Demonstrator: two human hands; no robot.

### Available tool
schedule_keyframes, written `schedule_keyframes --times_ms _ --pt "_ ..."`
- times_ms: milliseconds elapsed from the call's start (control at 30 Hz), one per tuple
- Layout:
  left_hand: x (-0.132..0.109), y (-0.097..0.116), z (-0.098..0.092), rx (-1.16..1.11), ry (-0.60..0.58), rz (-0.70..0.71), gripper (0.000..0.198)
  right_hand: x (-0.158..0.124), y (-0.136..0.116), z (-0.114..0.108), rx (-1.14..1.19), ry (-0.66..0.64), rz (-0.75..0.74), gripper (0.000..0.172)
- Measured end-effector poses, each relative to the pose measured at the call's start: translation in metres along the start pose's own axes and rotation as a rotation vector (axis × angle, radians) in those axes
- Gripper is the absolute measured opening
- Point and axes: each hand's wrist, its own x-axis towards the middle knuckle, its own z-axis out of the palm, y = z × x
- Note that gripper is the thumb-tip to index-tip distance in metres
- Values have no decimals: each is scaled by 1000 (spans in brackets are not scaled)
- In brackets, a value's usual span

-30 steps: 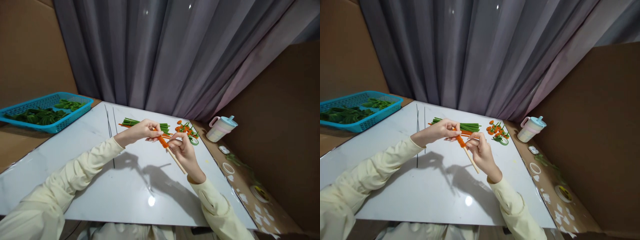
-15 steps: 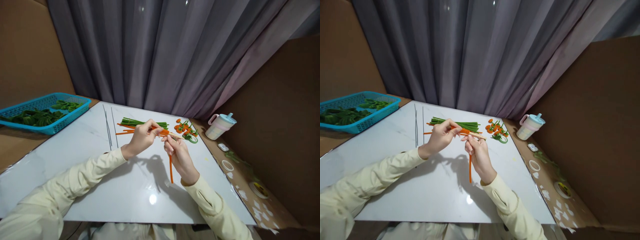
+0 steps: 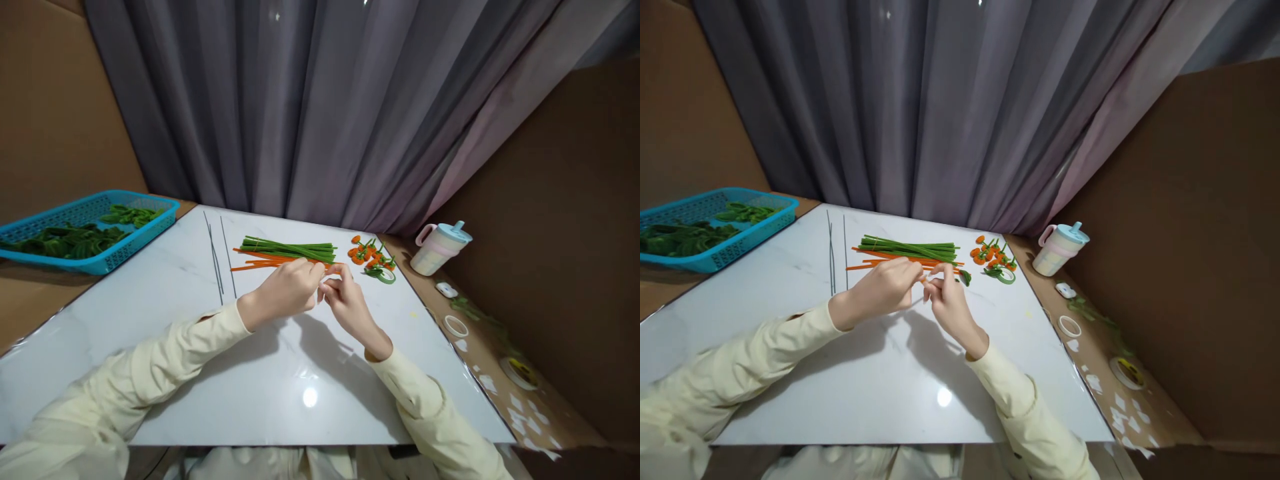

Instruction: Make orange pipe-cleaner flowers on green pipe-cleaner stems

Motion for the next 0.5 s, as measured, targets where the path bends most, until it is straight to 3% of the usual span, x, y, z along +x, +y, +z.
schedule_keyframes --times_ms 100,233,333,500 --pt "7 -6 -15 -311 -204 -247 15 -1 -1 -5 -117 -56 -74 23" --pt "17 -21 -30 -862 -363 -520 14 -3 -8 -11 -142 -121 -144 18" --pt "20 -26 -32 -1176 -379 -647 18 -5 -12 -10 21 -139 -117 23" --pt "19 -20 -21 -1529 -296 -859 22 -4 -11 -2 291 -75 -94 32"
